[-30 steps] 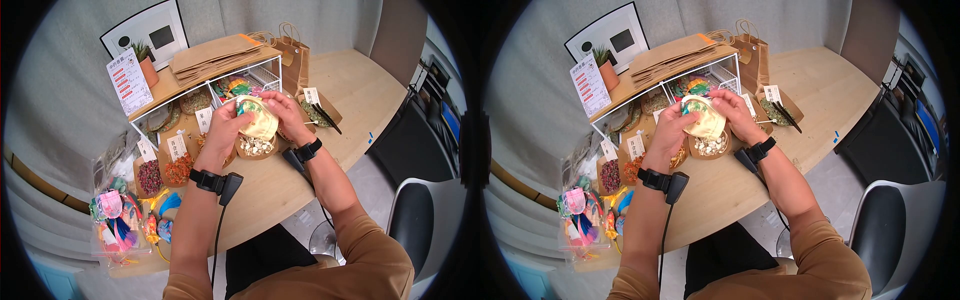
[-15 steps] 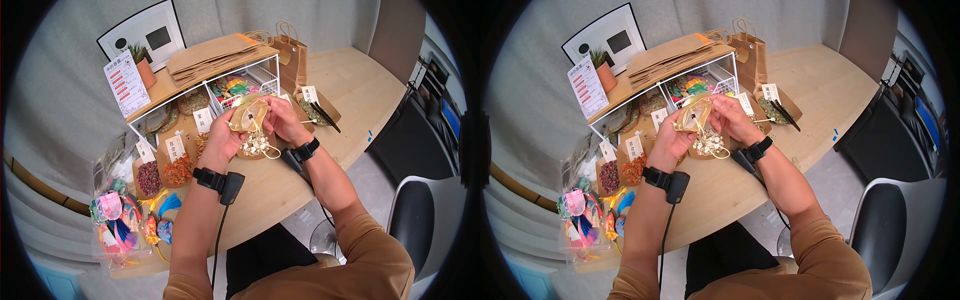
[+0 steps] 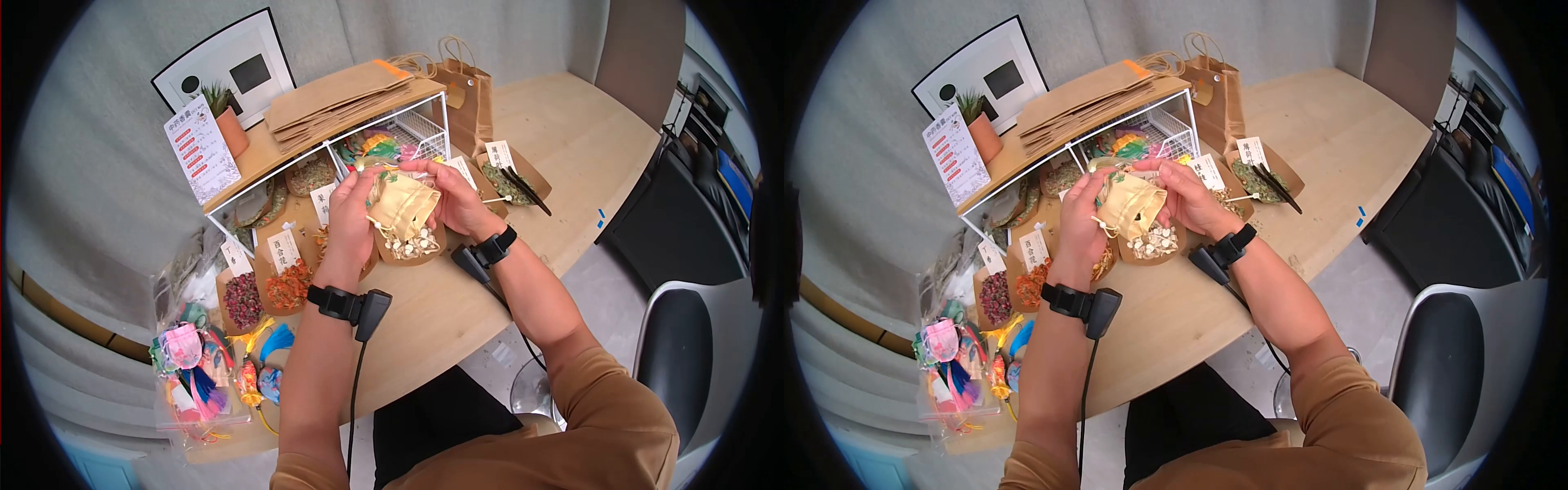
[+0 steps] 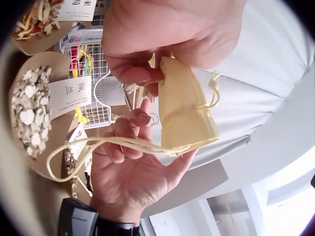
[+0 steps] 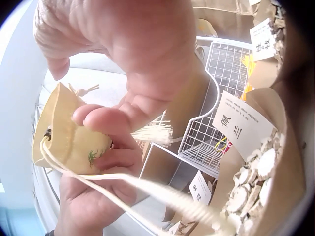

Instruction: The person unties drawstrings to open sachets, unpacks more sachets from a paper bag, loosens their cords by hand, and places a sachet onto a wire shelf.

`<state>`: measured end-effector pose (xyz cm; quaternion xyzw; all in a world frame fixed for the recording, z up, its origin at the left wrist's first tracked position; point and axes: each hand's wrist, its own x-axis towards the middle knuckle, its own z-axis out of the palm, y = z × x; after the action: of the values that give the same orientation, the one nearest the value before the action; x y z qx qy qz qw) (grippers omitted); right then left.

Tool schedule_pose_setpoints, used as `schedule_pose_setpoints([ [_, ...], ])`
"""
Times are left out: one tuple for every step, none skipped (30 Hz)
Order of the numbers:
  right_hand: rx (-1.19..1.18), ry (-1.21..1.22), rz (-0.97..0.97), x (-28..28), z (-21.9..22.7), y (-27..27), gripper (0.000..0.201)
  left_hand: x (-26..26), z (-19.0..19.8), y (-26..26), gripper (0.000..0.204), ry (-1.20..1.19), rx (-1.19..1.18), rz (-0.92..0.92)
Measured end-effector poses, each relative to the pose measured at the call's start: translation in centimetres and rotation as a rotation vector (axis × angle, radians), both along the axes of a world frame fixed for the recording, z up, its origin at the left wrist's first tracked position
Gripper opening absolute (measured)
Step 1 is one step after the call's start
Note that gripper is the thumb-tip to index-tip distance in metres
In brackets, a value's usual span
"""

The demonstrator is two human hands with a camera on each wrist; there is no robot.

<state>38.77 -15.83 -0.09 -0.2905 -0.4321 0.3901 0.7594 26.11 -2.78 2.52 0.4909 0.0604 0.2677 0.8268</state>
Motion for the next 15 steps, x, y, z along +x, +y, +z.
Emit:
schedule_pose_setpoints([
  [-0.036,-0.009,0.063,0.0,0.0,0.0,0.046,0.1,-0.1,0.1,0.024,-0.036,0.088,0.046],
  [-0.081,-0.018,0.062,-0.1,0.0,0.0,0.042,0.1,-0.1,-0.1,0.024,-0.037,0.089,0.048],
  [-0.08,-0.021,0.065,-0.1,-0.1,0.0,0.042,0.3,-0.2,-0.4,0.024,-0.039,0.116,0.107],
  [-0.181,-0.125,-0.011,-0.1,-0.3,0.1,0.038,0.3,-0.1,-0.6,0.023,-0.041,0.143,0.166],
  [-0.281,-0.229,-0.088,-0.2,-0.3,0.2,0.035,0.3,-0.3,-0.4,0.023,-0.044,0.144,0.17],
  [-0.295,-0.155,-0.11,-0.5,0.1,0.2,0.022,0.4,-0.7,-0.1,0.023,-0.038,0.189,0.178],
  [-0.294,-0.158,-0.107,-0.4,0.0,0.3,0.022,0.5,-1.0,0.1,0.024,-0.032,0.234,0.186],
  [-0.312,-0.168,-0.133,-0.1,-0.2,0.3,0.021,0.6,-0.9,0.0,0.024,-0.048,0.211,0.215],
  [-0.33,-0.177,-0.159,0.3,-0.4,0.2,0.021,0.5,-0.7,0.1,0.024,-0.05,0.21,0.22],
  [-0.327,-0.172,-0.103,1.0,-0.7,0.1,0.024,0.3,-0.6,0.4,0.024,-0.026,0.158,0.215],
  [-0.327,-0.176,-0.099,1.3,-1.0,0.1,0.024,0.1,-0.4,0.5,0.024,-0.002,0.106,0.209],
  [-0.297,-0.102,-0.131,1.5,-1.2,0.1,0.027,0.1,-0.3,0.5,0.024,-0.011,0.114,0.252],
  [-0.267,-0.029,-0.163,1.7,-1.3,0.3,0.031,0.0,-0.2,0.6,0.024,-0.015,0.114,0.256],
  [-0.208,0.02,-0.229,0.6,-0.3,0.3,0.025,0.0,-0.2,0.6,0.025,-0.024,0.123,0.294],
  [-0.207,0.014,-0.226,0.2,0.3,0.1,0.025,-0.1,-0.1,0.7,0.026,-0.033,0.132,0.331],
])
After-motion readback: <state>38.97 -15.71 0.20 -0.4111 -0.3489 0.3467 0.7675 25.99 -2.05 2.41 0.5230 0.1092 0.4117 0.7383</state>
